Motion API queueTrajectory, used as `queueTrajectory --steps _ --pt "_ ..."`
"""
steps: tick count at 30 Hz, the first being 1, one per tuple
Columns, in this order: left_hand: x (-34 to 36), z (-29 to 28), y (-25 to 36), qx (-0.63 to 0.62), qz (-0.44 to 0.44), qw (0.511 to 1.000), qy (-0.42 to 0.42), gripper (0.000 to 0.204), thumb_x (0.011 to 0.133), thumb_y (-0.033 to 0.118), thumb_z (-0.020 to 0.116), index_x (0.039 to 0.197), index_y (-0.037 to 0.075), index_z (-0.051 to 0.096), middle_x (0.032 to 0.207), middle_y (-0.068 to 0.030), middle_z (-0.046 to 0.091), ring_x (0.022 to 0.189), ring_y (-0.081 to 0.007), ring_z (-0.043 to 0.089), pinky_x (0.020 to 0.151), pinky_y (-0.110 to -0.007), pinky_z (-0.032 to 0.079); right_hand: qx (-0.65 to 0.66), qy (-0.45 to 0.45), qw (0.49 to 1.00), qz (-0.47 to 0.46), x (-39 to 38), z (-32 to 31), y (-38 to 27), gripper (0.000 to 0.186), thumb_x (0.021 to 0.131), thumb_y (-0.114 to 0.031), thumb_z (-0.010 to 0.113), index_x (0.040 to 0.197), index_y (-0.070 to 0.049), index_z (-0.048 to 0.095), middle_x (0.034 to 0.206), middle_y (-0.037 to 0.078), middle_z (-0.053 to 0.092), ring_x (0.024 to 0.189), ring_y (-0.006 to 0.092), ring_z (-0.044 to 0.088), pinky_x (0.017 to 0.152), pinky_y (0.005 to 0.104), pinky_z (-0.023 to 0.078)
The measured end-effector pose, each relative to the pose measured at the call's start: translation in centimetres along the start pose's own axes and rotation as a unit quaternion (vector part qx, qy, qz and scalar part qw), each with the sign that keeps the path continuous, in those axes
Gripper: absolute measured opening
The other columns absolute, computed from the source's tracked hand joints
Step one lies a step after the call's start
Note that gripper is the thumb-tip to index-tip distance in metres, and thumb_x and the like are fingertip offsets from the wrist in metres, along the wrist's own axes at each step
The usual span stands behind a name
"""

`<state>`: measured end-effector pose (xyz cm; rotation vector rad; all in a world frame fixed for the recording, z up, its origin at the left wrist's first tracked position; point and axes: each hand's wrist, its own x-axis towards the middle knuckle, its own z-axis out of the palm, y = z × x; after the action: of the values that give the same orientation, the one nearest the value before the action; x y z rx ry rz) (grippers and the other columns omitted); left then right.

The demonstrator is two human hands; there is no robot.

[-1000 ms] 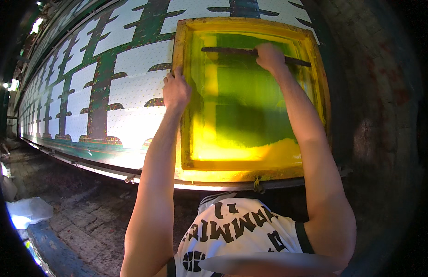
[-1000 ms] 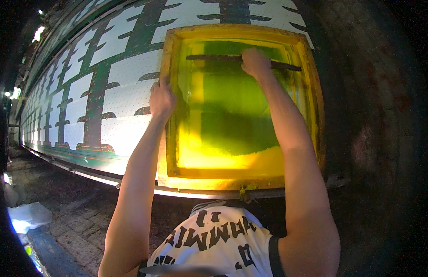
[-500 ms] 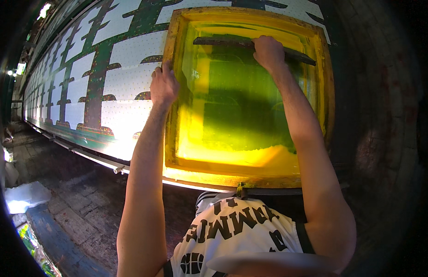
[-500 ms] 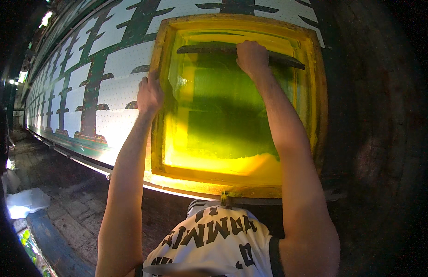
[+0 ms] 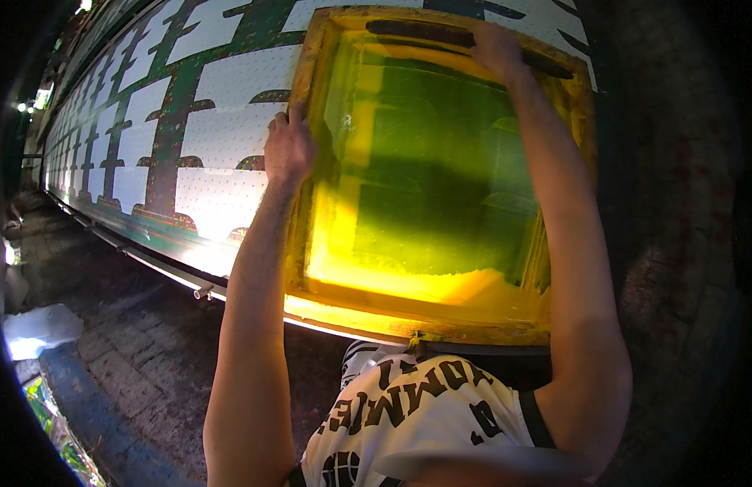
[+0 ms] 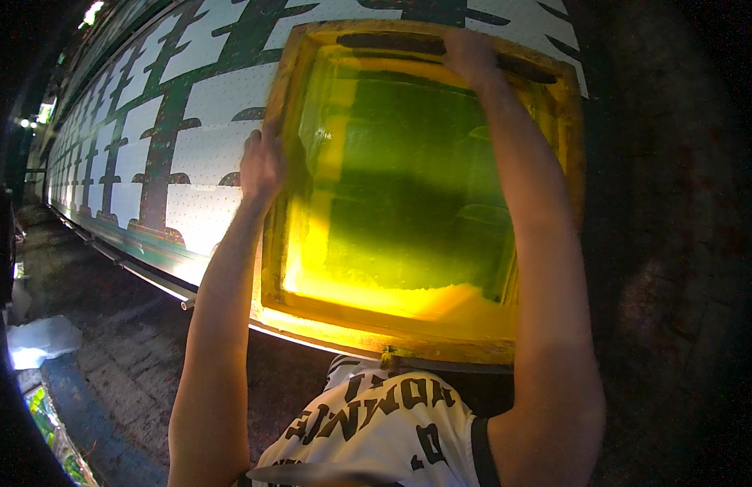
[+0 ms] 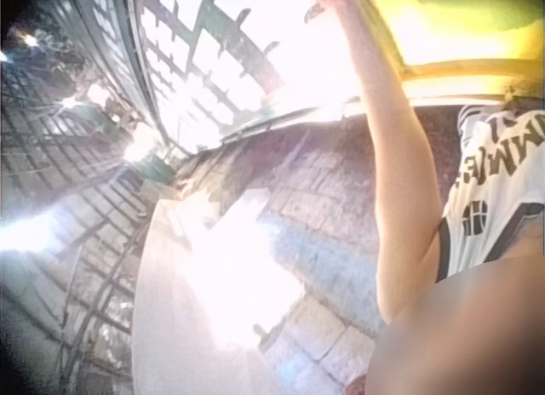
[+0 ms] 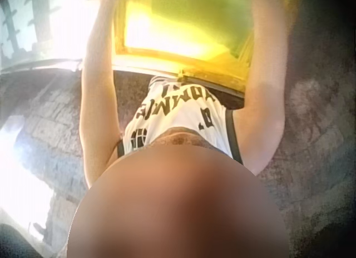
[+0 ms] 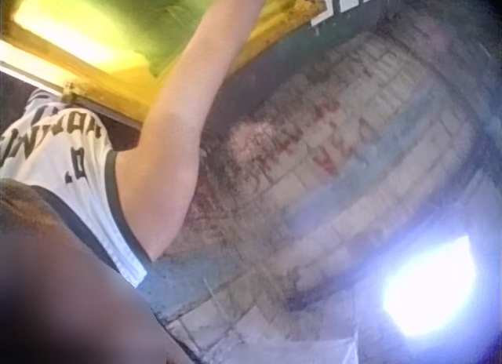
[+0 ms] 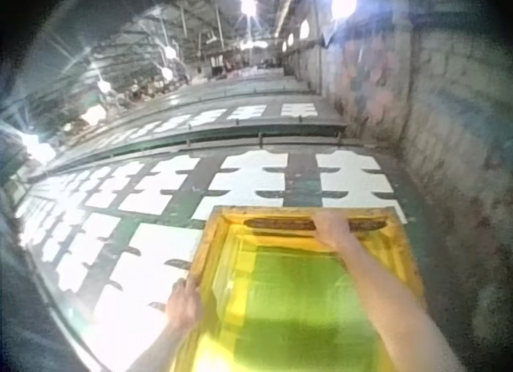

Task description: The person holds a yellow screen-printing frame against a large flat surface and repeatedly uses a squeegee to pull green ink across the mesh. The person repositions the frame and continues the same wiping motion across different areas of the surface.

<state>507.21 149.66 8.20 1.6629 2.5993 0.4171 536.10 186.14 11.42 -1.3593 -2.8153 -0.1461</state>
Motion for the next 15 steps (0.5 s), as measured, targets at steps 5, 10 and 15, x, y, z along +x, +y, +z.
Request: queueTrajectory --steps 5,10,15 --pt "-0.2 -0.3 0.2 -0.006 -0.009 1.0 -0.005 0.046 0.109 0.02 0.053 0.154 0.008 0.048 0.132 -0.0307 0.062 0.125 -0.0495 0.061 0.1 -0.06 0.057 0.012 -0.054 0.998 -0.036 0.5 0.3 0.2 0.02 0.102 -0.019 0.07 0.107 -0.003 0.08 0.099 0.02 0.079 0.094 0.0391 0.078 0.084 0.0584 0.065" --pt "-0.1 -0.4 0.4 0.003 -0.012 1.0 -0.001 0.045 0.109 0.024 0.051 0.153 0.011 0.05 0.132 -0.0304 0.063 0.126 -0.05 0.062 0.101 -0.06 0.057 0.046 -0.135 0.989 -0.039 -5.1 -1.9 -2.2 0.02 0.097 -0.01 0.066 0.109 -0.001 0.08 0.101 0.022 0.079 0.095 0.0404 0.078 0.083 0.0579 0.062" --pt "-0.1 0.0 -0.1 0.001 -0.004 1.0 0.009 0.045 0.109 0.029 0.05 0.152 0.015 0.052 0.135 -0.0295 0.063 0.127 -0.0493 0.062 0.101 -0.06 0.057 0.059 -0.163 0.985 -0.023 -16.5 -4.0 -6.3 0.026 0.092 -0.01 0.068 0.114 -0.003 0.08 0.102 0.022 0.079 0.096 0.0405 0.078 0.088 0.0567 0.063"
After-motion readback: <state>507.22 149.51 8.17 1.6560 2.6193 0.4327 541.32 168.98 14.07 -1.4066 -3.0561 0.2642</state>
